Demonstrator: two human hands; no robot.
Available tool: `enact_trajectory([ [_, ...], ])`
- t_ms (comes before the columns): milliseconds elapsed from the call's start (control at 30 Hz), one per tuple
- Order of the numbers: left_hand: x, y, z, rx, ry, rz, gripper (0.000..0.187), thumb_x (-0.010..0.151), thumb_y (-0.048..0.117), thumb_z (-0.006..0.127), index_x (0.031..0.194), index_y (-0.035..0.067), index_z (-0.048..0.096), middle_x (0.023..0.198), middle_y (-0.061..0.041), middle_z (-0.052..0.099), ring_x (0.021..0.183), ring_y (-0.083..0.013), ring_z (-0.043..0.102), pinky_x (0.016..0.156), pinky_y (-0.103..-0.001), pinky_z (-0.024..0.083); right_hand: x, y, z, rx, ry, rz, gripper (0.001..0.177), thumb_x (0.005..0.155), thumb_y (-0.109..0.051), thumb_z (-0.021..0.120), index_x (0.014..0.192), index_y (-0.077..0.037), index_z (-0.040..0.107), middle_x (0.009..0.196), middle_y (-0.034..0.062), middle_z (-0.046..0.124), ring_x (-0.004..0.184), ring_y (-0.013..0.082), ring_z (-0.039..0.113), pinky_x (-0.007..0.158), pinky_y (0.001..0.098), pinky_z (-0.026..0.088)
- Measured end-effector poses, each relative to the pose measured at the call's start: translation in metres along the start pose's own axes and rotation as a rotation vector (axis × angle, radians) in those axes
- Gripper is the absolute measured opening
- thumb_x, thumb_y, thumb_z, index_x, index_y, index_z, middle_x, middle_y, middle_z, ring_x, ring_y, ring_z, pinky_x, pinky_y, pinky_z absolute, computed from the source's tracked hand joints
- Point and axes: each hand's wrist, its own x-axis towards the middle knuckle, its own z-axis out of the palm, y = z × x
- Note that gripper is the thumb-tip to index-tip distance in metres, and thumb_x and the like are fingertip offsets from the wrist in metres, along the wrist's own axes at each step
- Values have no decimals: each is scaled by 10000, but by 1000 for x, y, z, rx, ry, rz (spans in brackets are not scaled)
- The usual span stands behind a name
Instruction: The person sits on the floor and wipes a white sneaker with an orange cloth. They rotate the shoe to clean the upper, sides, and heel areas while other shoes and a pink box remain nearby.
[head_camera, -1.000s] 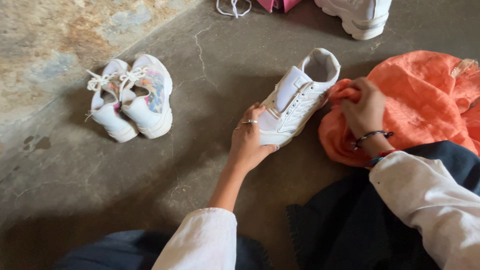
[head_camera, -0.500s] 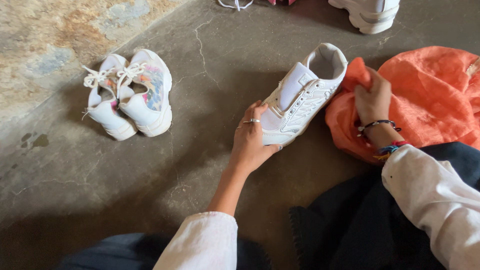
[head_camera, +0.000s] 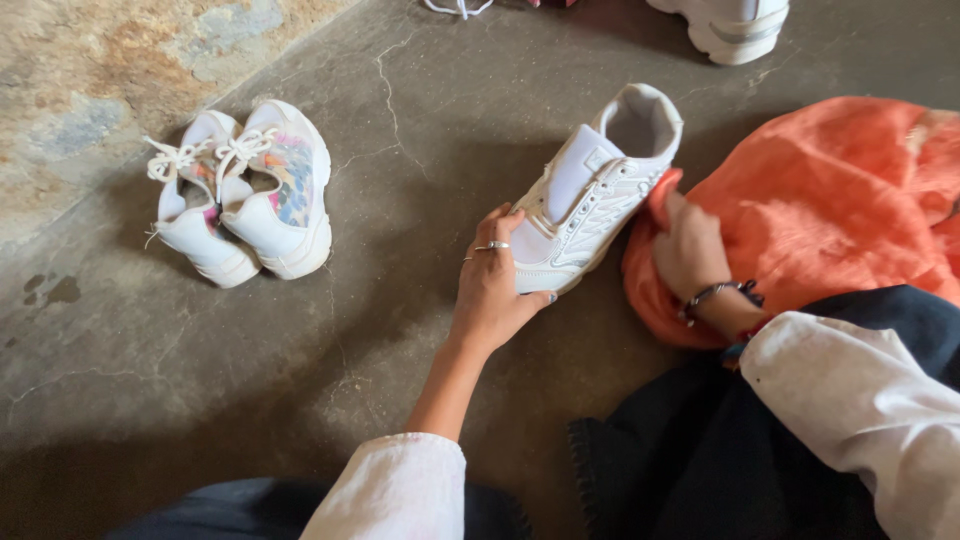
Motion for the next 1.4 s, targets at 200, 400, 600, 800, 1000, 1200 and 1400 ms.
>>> enact_trajectory([
  [200,1,-1,0,13,-10,15,983,592,96,910,1401,89,351,1524,-214,416,1371,-430,484,1113,-492,419,-17,-7,6,90,-155,-47,238,745,24,566,959,50,667,865,291,698,921,446,676,789,481,522],
  [400,1,1,-1,-5,-37,-34,1016,604,118,928,1431,97,340,1544,-213,395,1349,-449,481,1099,-494,426,25,41,-12,251,229,130,251,762,35,558,986,45,672,842,183,685,844,271,691,757,403,523],
  [600,0,4,-1,-16,-34,-58,1022,599,97,925,1439,110,344,1549,-207,393,1356,-453,471,1100,-505,432,53,68,-13,192,559,-84,412,791,52,607,1200,49,554,1119,248,594,1063,386,590,954,462,484],
  [800,3,4,0,-34,-5,-19,1011,601,98,933,1428,106,351,1535,-202,403,1387,-432,463,1132,-517,384,64,63,7,56,346,-114,498,791,-24,723,1253,46,551,1198,297,616,1139,454,587,981,474,477],
  [1000,4,4,-1,-38,-13,-14,1016,594,99,938,1425,91,353,1535,-200,399,1396,-431,450,1139,-508,379,48,41,18,145,163,12,500,778,-67,738,1242,41,586,1093,284,690,1089,430,662,908,443,515],
  [1200,3,5,4,-27,3,-33,1014,616,106,932,1437,80,339,1534,-239,383,1374,-462,442,1125,-502,398,6,3,25,265,-105,-71,439,686,-67,756,1100,23,641,964,195,738,908,277,714,814,404,553],
  [1400,1,-2,6,-13,55,60,950,686,95,881,1457,74,327,1523,-274,392,1367,-481,466,1126,-487,415,-19,-27,12,257,-526,-109,497,679,-96,740,1169,-51,675,863,152,768,805,202,743,754,359,595],
])
